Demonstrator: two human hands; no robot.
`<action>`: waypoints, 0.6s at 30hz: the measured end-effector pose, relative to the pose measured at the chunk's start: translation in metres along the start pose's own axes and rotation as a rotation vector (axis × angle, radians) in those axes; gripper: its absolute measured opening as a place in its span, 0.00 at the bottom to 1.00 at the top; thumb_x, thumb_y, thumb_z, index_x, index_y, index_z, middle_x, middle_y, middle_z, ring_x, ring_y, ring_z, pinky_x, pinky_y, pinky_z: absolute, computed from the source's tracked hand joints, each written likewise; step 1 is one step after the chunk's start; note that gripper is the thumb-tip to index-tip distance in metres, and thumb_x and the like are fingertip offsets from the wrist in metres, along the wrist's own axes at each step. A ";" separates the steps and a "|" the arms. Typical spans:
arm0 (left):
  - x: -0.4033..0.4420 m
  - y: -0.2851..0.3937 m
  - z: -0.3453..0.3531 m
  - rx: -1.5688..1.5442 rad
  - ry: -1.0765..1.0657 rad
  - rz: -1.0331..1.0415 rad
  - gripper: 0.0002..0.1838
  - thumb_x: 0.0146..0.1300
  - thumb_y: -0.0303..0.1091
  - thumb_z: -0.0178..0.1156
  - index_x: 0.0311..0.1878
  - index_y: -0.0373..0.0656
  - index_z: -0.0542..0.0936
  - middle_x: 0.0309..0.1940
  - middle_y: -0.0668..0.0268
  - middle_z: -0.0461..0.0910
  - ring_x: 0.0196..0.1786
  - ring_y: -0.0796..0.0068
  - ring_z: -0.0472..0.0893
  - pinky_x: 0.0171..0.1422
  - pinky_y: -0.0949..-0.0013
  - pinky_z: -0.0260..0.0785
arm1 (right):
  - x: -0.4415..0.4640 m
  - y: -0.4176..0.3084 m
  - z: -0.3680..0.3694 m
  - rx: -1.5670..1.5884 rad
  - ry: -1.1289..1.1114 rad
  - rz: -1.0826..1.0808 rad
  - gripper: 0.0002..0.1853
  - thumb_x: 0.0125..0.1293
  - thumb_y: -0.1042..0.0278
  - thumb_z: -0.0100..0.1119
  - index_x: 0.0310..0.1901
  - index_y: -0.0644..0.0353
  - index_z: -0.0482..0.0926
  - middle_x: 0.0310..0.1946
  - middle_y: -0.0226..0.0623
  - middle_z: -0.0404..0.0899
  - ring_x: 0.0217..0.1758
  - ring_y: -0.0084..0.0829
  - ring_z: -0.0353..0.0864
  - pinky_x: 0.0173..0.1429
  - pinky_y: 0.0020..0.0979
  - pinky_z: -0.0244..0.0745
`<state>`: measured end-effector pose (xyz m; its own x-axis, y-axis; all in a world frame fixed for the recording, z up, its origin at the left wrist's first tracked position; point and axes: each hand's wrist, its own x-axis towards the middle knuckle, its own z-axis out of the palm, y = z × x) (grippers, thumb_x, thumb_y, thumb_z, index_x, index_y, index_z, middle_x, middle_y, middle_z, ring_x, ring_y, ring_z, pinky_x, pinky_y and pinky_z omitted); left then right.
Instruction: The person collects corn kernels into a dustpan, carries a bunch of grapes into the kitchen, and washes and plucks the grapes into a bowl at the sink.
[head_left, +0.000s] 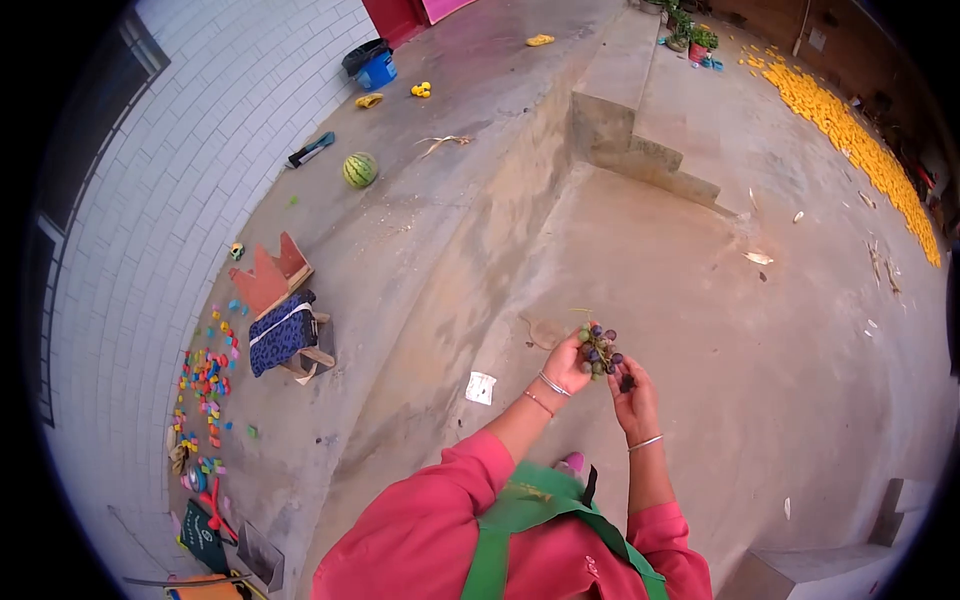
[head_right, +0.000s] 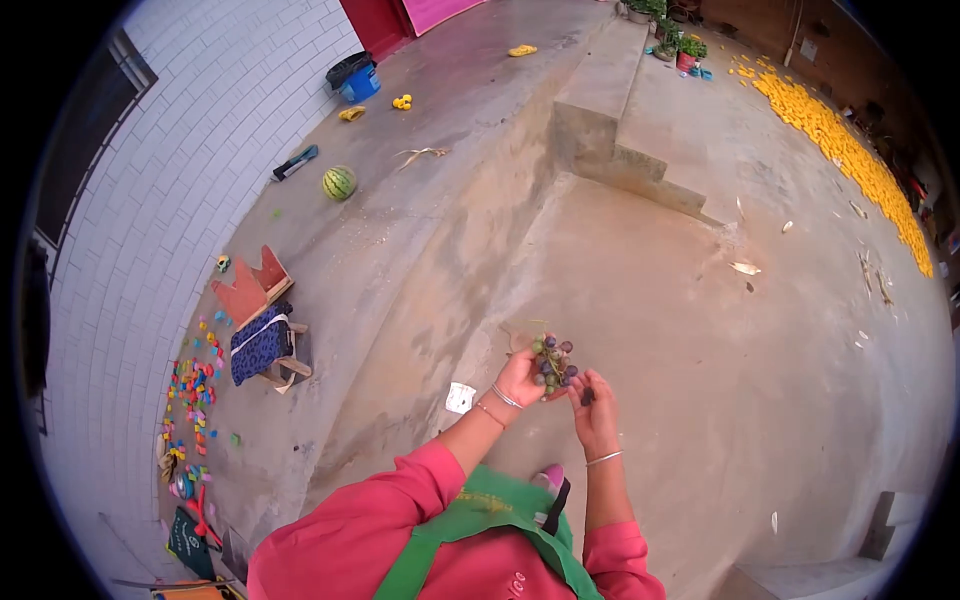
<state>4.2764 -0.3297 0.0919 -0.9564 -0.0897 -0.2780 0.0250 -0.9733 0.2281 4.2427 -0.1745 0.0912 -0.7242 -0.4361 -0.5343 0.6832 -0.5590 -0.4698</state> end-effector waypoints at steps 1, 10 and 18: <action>0.001 -0.002 -0.001 -0.022 0.025 -0.009 0.08 0.66 0.34 0.49 0.44 0.45 0.74 0.42 0.59 0.76 0.41 0.66 0.77 0.49 0.60 0.73 | 0.003 0.000 -0.006 0.011 0.010 0.009 0.08 0.65 0.70 0.51 0.42 0.63 0.74 0.35 0.34 0.76 0.39 0.25 0.77 0.46 0.28 0.77; -0.017 0.070 -0.036 -0.076 0.186 0.137 0.10 0.67 0.34 0.45 0.47 0.44 0.73 0.46 0.57 0.76 0.43 0.63 0.77 0.51 0.57 0.71 | 0.045 0.074 0.006 -0.070 -0.051 0.213 0.08 0.65 0.70 0.49 0.43 0.62 0.74 0.35 0.34 0.77 0.36 0.27 0.77 0.45 0.29 0.76; -0.072 0.217 -0.097 -0.160 0.185 0.389 0.11 0.67 0.34 0.44 0.48 0.44 0.73 0.46 0.56 0.76 0.44 0.61 0.76 0.49 0.57 0.72 | 0.079 0.183 0.126 -0.394 -0.107 0.350 0.05 0.65 0.74 0.49 0.41 0.61 0.74 0.33 0.33 0.77 0.35 0.26 0.77 0.42 0.27 0.77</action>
<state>4.3788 -0.5551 0.0710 -0.7994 -0.4770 -0.3653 0.4305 -0.8789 0.2057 4.2987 -0.4004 0.0513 -0.4381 -0.6300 -0.6412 0.8541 -0.0692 -0.5155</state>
